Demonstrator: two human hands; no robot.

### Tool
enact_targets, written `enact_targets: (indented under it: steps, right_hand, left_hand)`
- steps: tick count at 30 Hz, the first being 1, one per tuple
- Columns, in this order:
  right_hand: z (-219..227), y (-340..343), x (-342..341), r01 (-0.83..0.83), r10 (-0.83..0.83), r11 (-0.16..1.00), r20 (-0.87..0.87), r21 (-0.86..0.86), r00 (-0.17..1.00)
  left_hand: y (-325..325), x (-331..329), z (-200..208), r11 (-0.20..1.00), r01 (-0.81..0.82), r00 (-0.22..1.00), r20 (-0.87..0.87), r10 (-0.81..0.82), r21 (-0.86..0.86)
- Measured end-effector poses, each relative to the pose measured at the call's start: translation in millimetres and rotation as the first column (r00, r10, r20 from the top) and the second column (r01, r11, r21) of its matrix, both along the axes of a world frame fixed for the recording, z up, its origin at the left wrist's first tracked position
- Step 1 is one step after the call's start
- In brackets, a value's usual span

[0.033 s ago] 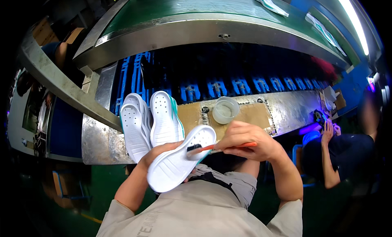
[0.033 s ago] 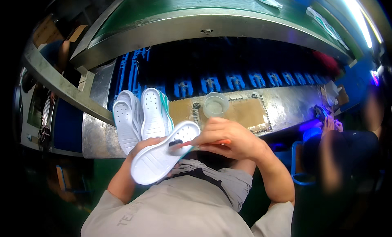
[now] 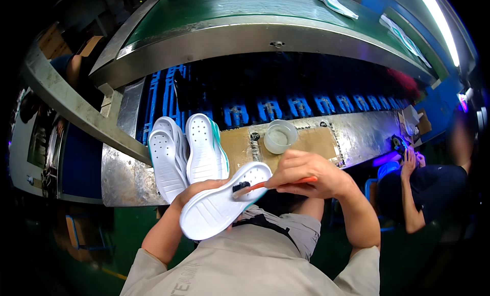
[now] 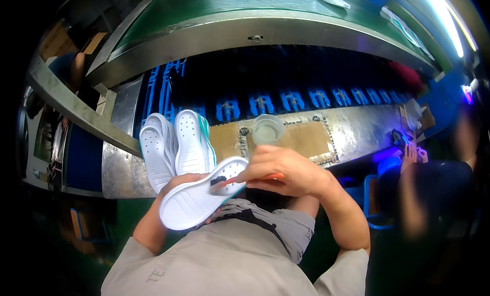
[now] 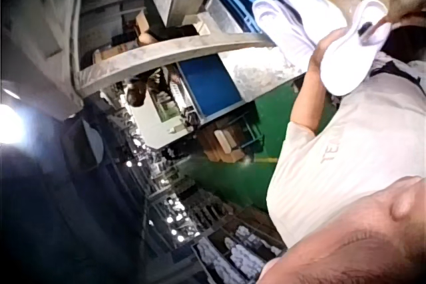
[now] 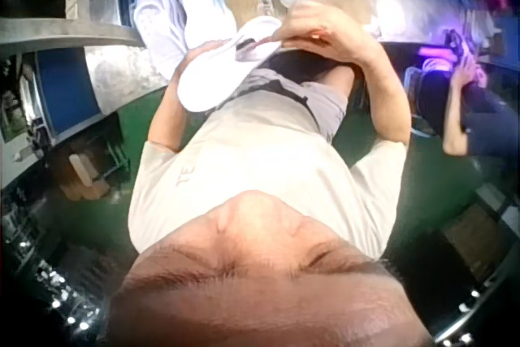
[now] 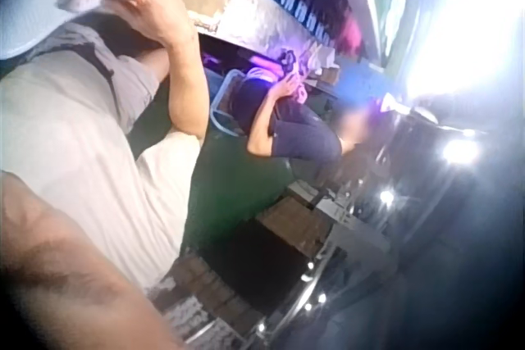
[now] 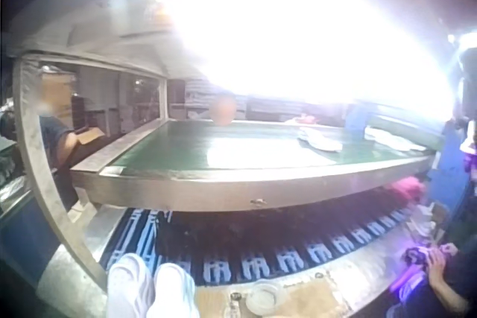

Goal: The person applies liquid to shoe soles using a brush dipped in a container and tosses the soles onto an overhead conveyor belt.

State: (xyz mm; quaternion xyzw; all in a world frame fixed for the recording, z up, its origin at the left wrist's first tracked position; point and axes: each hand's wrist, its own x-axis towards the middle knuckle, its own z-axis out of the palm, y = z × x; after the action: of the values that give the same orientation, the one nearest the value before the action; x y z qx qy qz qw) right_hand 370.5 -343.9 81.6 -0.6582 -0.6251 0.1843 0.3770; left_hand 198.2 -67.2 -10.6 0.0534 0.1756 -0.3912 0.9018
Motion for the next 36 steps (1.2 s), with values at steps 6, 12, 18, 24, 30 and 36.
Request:
enact_targets:
  steps: [6,12,18,24,30,36]
  right_hand:
    - [1,-2,24,0.033,-0.033,0.998,-0.002,-0.047,0.999]
    - [-14,-25,9,0.433,-0.437,0.899,-0.062,-0.071,0.897]
    - [-27,-24,-1,0.545,-0.552,0.834,-0.132,-0.091,0.823]
    - [-47,-35,7,0.655,-0.577,0.749,-0.589,-0.104,0.566]
    - [-99,-93,-9,0.925,-0.469,0.367,-0.839,0.100,0.276]
    - [-124,-128,-28,0.958,-0.299,0.240,-0.928,0.154,0.224]
  left_hand:
    - [18,-1,-28,0.943,0.264,0.961,-0.034,-0.276,-0.203]
    - [2,-5,-1,0.988,-0.102,0.990,0.111,0.089,0.114]
    - [-5,14,-12,0.843,-0.297,0.850,0.527,0.019,0.449]
    - [-11,22,-17,0.768,-0.344,0.780,0.619,-0.086,0.540]
    - [-13,18,-33,0.987,-0.062,0.915,0.404,-0.004,0.151]
    - [-11,116,80,0.977,-0.193,0.792,0.602,0.100,0.092]
